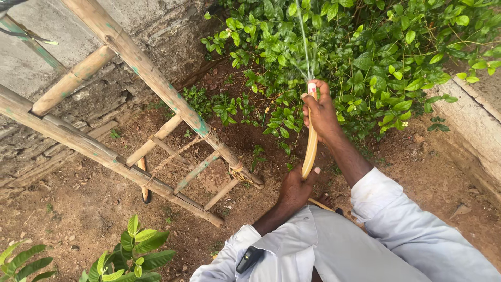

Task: The person waters a bush using a hose, holding the hose with both hands to direct the stream of water over different parts of the plant.

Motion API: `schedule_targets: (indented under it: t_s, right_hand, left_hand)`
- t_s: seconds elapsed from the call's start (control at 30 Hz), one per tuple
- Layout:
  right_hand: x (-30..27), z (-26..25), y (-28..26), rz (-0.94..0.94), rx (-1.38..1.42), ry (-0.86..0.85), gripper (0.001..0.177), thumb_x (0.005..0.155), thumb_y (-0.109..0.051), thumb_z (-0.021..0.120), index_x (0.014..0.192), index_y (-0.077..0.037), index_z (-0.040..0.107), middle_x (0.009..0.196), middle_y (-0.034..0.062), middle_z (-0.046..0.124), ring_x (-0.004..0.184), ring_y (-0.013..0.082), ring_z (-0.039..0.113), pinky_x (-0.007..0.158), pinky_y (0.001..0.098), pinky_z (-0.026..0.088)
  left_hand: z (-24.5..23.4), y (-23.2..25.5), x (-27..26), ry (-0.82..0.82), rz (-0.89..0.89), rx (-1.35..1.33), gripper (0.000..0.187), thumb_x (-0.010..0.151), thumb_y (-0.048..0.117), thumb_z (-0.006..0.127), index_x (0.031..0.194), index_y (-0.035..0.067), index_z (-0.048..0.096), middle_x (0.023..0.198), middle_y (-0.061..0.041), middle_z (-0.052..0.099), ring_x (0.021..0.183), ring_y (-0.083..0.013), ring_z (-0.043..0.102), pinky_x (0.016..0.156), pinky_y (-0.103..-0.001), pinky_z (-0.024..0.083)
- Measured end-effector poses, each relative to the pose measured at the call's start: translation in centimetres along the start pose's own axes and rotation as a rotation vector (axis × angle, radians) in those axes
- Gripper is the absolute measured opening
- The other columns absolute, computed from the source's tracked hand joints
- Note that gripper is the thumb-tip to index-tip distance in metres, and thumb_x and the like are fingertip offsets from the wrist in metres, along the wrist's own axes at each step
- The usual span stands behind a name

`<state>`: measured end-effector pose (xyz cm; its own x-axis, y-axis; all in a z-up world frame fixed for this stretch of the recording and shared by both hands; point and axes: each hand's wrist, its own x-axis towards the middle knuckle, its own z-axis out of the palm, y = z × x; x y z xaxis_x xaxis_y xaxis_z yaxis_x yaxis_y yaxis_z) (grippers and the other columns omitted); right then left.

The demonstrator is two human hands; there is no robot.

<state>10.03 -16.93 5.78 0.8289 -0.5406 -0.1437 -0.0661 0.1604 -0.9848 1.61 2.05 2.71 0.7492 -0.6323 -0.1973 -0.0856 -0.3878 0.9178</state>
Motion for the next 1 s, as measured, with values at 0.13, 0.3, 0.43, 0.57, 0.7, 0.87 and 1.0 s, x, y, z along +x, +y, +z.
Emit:
schedule_targets:
  t_s: [0.13, 0.3, 0.43, 0.57, 0.7, 0.87, 1.0]
  right_hand:
    - [0.0, 0.7, -0.4, 0.153, -0.07, -0.027, 0.039, 0.101, -0.014, 0.056, 0.135, -0.019, 0.039, 0.074, 0.0007, 0.049, 0.051, 0.0091, 0.045, 0.037, 0.0222, 0.038]
    - [0.6, 0.9, 0.4, 0.199, -0.122, -0.035, 0.04, 0.101, -0.015, 0.056, 0.136, -0.019, 0.039, 0.068, 0.0005, 0.049, 0.047, 0.0106, 0.044, 0.036, 0.0237, 0.037]
    - [1.0, 0.6, 2.3, 0.197, -0.048, 0.01, 0.04, 0.102, -0.014, 0.057, 0.137, -0.019, 0.039, 0.076, 0.0, 0.05, 0.054, 0.0082, 0.048, 0.038, 0.0219, 0.039]
    - [1.5, -0.2, 3.1, 0.12, 0.035, 0.077, 0.038, 0.101, -0.011, 0.055, 0.135, -0.018, 0.039, 0.089, -0.0006, 0.054, 0.059, 0.0071, 0.051, 0.039, 0.0215, 0.042]
    - [0.8, -1.0, 2.2, 0.024, 0.08, 0.147, 0.036, 0.101, -0.009, 0.053, 0.133, -0.019, 0.039, 0.086, 0.0029, 0.052, 0.057, 0.0083, 0.051, 0.038, 0.0224, 0.043]
    - [0.2, -1.8, 1.3, -0.074, 0.119, 0.175, 0.035, 0.101, -0.008, 0.053, 0.132, -0.018, 0.04, 0.087, 0.0028, 0.051, 0.058, 0.0077, 0.05, 0.038, 0.0226, 0.042]
    - [-0.1, -2.8, 1.0, -0.134, 0.097, 0.177, 0.034, 0.103, -0.009, 0.052, 0.133, -0.018, 0.039, 0.087, 0.002, 0.05, 0.059, 0.0071, 0.05, 0.038, 0.0222, 0.043]
  left_hand:
    - [-0.3, -0.1, -0.1, -0.028, -0.023, 0.013, 0.037, 0.1, 0.036, 0.066, 0.098, -0.001, 0.065, 0.062, -0.009, 0.059, 0.055, -0.0203, 0.058, 0.055, -0.042, 0.047]
    - [-0.6, -0.2, -0.3, -0.058, -0.009, -0.028, 0.033, 0.101, 0.034, 0.063, 0.103, 0.001, 0.065, 0.064, -0.008, 0.061, 0.057, -0.019, 0.06, 0.057, -0.041, 0.048]
    - [-0.9, -0.5, -0.3, -0.056, -0.023, -0.085, 0.033, 0.101, 0.033, 0.063, 0.105, 0.0, 0.064, 0.067, -0.007, 0.063, 0.058, -0.0191, 0.06, 0.056, -0.041, 0.049]
    - [-0.9, -0.4, -0.1, -0.049, -0.056, -0.014, 0.035, 0.098, 0.035, 0.066, 0.104, 0.0, 0.064, 0.067, -0.008, 0.065, 0.057, -0.0199, 0.062, 0.056, -0.04, 0.05]
    - [-0.6, -0.3, 0.6, -0.025, -0.054, -0.062, 0.038, 0.099, 0.038, 0.065, 0.099, -0.001, 0.065, 0.069, -0.006, 0.068, 0.06, -0.0182, 0.067, 0.058, -0.039, 0.053]
    - [-0.2, -0.7, 0.8, -0.014, -0.015, 0.017, 0.037, 0.099, 0.038, 0.066, 0.1, 0.0, 0.064, 0.068, -0.012, 0.065, 0.058, -0.0235, 0.064, 0.056, -0.042, 0.05]
    - [0.8, -0.9, 1.4, 0.023, 0.076, 0.036, 0.036, 0.098, 0.037, 0.068, 0.104, 0.001, 0.066, 0.073, -0.012, 0.066, 0.063, -0.0249, 0.065, 0.059, -0.043, 0.051]
